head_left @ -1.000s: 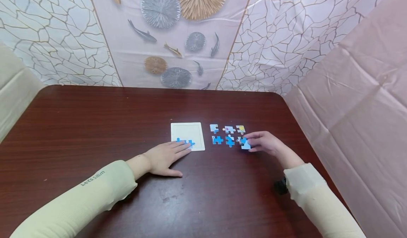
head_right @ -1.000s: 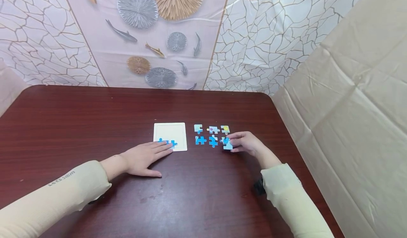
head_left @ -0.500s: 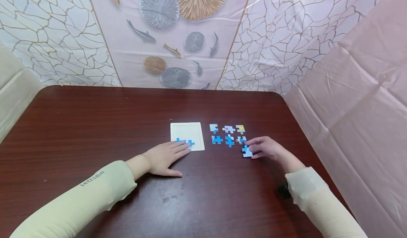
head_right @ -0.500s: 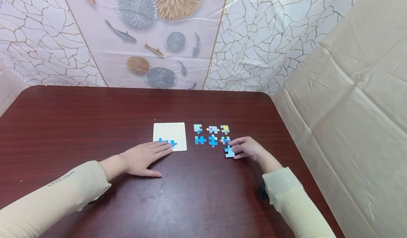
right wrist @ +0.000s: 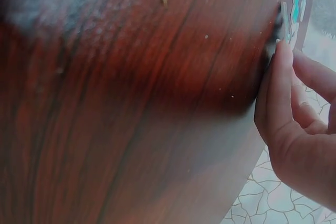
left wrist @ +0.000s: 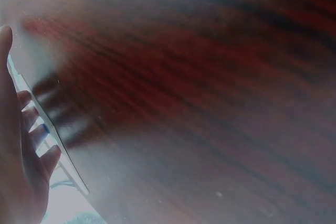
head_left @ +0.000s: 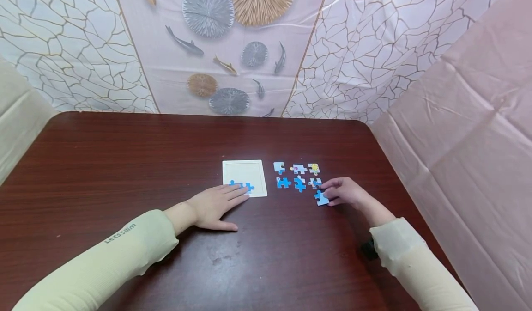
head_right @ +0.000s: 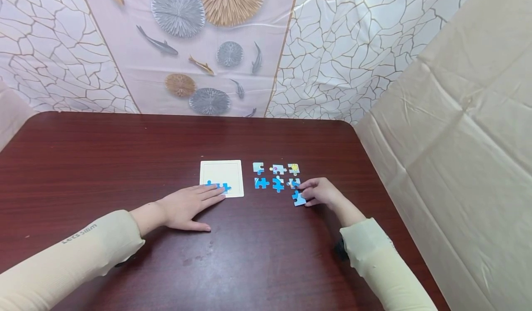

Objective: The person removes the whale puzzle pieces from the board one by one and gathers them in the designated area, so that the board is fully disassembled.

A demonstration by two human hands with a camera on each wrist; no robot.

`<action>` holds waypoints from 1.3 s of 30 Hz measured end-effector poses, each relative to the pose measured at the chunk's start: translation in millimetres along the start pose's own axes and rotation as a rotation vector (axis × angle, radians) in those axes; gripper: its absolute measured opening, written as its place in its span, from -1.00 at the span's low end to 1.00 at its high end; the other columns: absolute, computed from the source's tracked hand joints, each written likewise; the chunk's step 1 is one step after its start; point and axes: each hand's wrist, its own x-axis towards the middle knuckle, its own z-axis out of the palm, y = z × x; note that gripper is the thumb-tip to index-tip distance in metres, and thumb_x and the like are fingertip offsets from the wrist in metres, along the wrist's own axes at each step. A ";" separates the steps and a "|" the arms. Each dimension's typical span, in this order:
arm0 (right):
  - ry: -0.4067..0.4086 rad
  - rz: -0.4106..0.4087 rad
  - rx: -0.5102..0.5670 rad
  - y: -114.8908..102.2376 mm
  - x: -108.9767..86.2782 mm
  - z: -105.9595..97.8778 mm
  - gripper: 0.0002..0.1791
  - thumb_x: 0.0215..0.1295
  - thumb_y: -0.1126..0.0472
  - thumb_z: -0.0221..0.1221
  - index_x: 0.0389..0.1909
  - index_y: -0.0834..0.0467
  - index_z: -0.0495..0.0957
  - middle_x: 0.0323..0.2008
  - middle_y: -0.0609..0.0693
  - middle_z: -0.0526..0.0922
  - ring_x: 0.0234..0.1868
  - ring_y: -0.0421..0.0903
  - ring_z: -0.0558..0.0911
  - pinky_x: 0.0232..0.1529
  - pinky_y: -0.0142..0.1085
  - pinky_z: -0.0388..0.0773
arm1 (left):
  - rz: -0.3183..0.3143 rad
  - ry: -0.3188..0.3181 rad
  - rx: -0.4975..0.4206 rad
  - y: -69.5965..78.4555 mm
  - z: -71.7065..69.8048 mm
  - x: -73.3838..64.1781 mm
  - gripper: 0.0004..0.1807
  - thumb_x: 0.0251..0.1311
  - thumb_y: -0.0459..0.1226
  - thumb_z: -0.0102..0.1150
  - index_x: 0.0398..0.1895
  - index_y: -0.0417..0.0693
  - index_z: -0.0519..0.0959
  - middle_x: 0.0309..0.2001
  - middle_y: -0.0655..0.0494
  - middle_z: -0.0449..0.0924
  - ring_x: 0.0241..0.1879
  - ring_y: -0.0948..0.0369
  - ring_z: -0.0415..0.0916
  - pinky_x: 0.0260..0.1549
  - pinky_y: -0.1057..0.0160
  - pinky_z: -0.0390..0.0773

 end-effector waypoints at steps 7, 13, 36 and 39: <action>0.014 0.003 -0.021 -1.3 -1.7 -0.8 -0.59 0.27 0.31 0.13 0.09 0.45 0.43 -0.03 0.37 0.54 -0.37 -0.11 0.61 -0.23 -0.23 0.66 | 0.011 0.020 -0.003 0.5 -1.1 -0.9 -0.12 0.17 0.23 -0.01 0.41 -0.12 0.15 0.44 -0.01 0.10 0.42 0.03 0.07 0.36 0.05 0.14; 0.033 0.019 -0.029 -5.2 1.2 0.2 -0.58 0.28 0.25 0.14 0.10 0.38 0.44 0.01 0.33 0.53 -0.34 -0.11 0.61 -0.23 -0.26 0.66 | -0.003 0.013 0.005 2.3 -1.6 2.9 -0.09 0.16 0.24 -0.02 0.42 -0.14 0.11 0.43 0.00 0.12 0.41 0.03 0.09 0.36 0.06 0.15; -0.109 -0.118 0.081 -71.0 22.5 47.3 -0.59 0.30 0.26 0.11 0.10 0.40 0.43 -0.17 0.19 0.60 -0.33 -0.12 0.58 -0.25 -0.26 0.66 | -0.020 0.070 0.010 -9.1 1.0 -10.6 -0.10 0.16 0.24 -0.01 0.41 -0.12 0.12 0.42 -0.08 0.10 0.41 -0.07 0.05 0.36 0.00 0.12; -0.129 -0.126 0.105 -78.1 26.7 56.2 -0.60 0.29 0.27 0.11 0.09 0.40 0.44 -0.25 0.11 0.62 -0.34 -0.15 0.58 -0.25 -0.25 0.66 | -0.014 0.082 0.022 -12.6 2.9 -14.9 -0.10 0.16 0.24 -0.02 0.42 -0.13 0.12 0.43 -0.09 0.08 0.42 -0.08 0.03 0.36 -0.02 0.11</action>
